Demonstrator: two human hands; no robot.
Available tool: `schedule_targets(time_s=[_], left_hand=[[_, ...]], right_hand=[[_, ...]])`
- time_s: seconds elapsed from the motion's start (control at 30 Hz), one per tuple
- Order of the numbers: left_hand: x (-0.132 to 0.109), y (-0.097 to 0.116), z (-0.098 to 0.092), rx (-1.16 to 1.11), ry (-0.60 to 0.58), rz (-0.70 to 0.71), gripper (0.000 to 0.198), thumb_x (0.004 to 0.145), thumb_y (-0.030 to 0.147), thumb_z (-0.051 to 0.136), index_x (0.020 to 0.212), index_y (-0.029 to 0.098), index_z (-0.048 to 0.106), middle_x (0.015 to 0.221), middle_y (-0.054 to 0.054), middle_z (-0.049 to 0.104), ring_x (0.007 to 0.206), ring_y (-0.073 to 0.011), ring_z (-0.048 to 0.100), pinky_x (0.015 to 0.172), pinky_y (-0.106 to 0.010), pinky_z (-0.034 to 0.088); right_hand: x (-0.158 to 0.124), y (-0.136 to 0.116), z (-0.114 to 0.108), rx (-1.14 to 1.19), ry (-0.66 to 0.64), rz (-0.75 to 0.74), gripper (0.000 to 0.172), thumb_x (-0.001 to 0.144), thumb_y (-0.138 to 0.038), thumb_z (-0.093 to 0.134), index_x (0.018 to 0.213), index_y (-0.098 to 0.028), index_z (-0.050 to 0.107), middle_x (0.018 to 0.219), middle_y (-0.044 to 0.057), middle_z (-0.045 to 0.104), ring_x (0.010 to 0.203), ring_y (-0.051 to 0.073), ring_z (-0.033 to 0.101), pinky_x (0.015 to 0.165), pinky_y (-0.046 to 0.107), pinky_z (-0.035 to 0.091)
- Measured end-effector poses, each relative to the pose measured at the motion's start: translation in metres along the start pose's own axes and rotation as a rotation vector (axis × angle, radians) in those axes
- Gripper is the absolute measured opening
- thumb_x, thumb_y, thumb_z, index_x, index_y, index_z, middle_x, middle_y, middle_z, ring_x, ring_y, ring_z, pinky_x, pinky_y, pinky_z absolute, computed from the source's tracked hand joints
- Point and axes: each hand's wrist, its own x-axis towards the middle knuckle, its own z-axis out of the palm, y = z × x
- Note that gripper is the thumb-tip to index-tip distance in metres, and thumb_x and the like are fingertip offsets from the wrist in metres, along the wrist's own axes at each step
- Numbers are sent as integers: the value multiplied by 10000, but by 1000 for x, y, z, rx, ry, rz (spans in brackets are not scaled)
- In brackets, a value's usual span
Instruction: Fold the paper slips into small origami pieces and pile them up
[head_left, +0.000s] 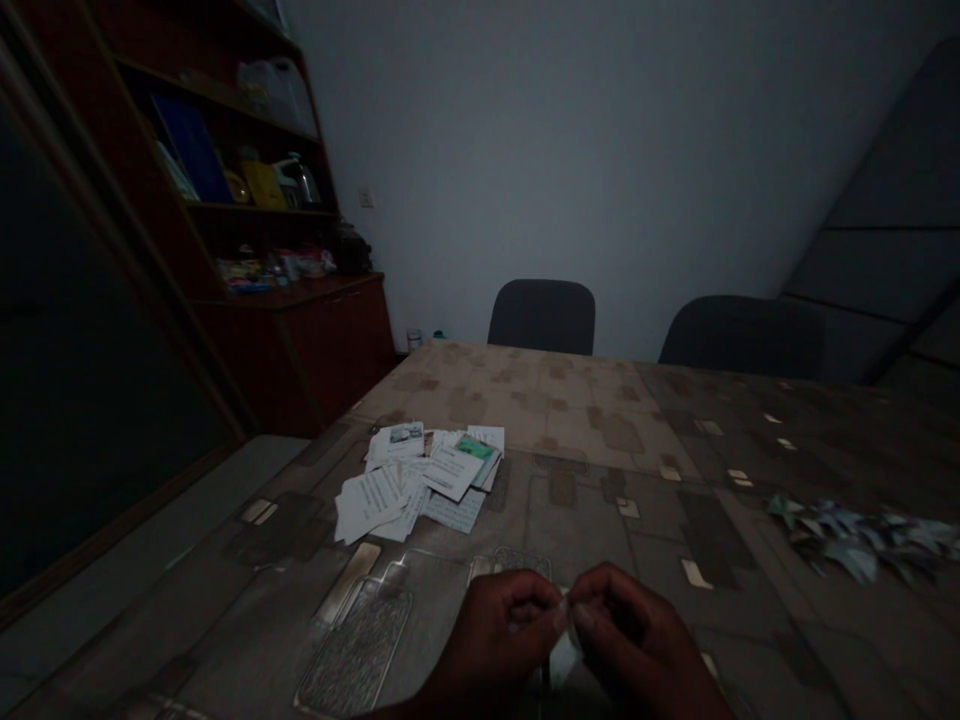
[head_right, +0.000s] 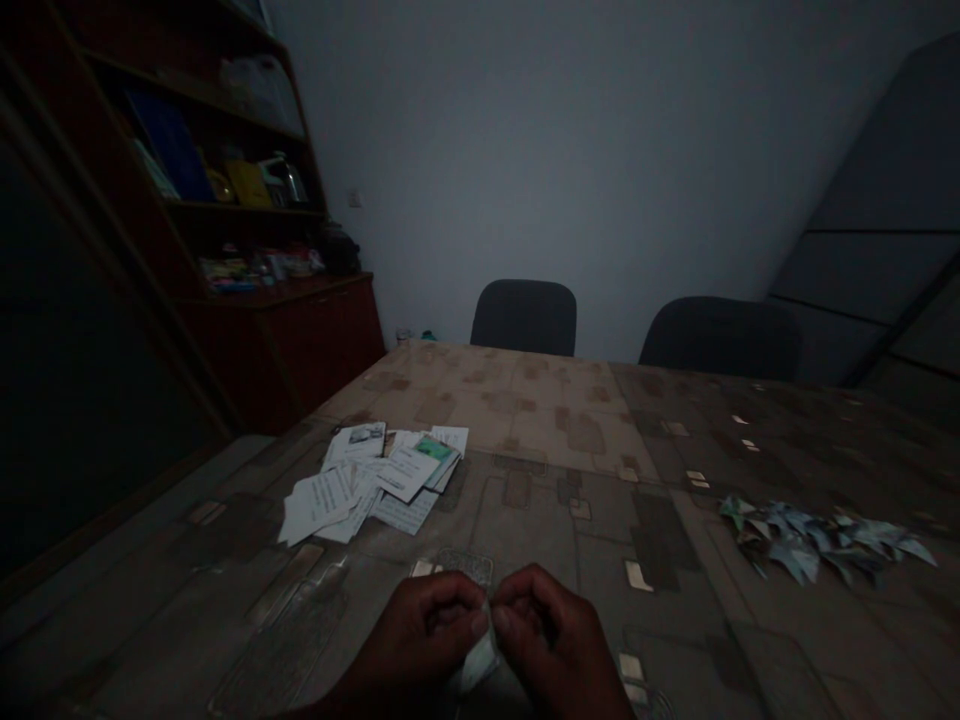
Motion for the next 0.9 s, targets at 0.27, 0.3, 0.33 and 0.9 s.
schedule_targets(time_s=[0.27, 0.3, 0.33, 0.9], left_hand=[[0, 3, 2, 75, 17, 8, 173, 695, 296, 621, 679, 128, 660, 618, 2, 555, 605, -145, 511, 589, -238, 382], [-1, 3, 1, 64, 11, 7, 174, 696, 296, 620, 688, 127, 663, 621, 2, 557, 607, -145, 513, 593, -239, 385], [-1, 2, 1, 52, 6, 4, 178, 696, 300, 621, 694, 127, 664, 621, 3, 557, 605, -144, 514, 593, -239, 386], [0, -5, 3, -32, -10, -48, 284, 688, 385, 701, 768, 112, 698, 680, -21, 621, 632, -149, 553, 598, -237, 393]], right_hand=[[2, 7, -1, -32, -35, -23, 258, 780, -442, 621, 738, -188, 602, 614, -40, 487, 583, 134, 448, 520, 219, 342], [2, 7, -1, -32, -26, -28, 258, 778, -442, 619, 734, -188, 600, 611, -41, 486, 581, 133, 448, 522, 220, 342], [1, 6, 0, -31, -13, -30, 258, 776, -441, 619, 730, -188, 600, 608, -42, 485, 578, 133, 448, 525, 220, 344], [1, 0, 5, -132, 69, -37, 218, 741, -398, 610, 677, -196, 560, 569, -43, 491, 548, 130, 461, 521, 222, 358]])
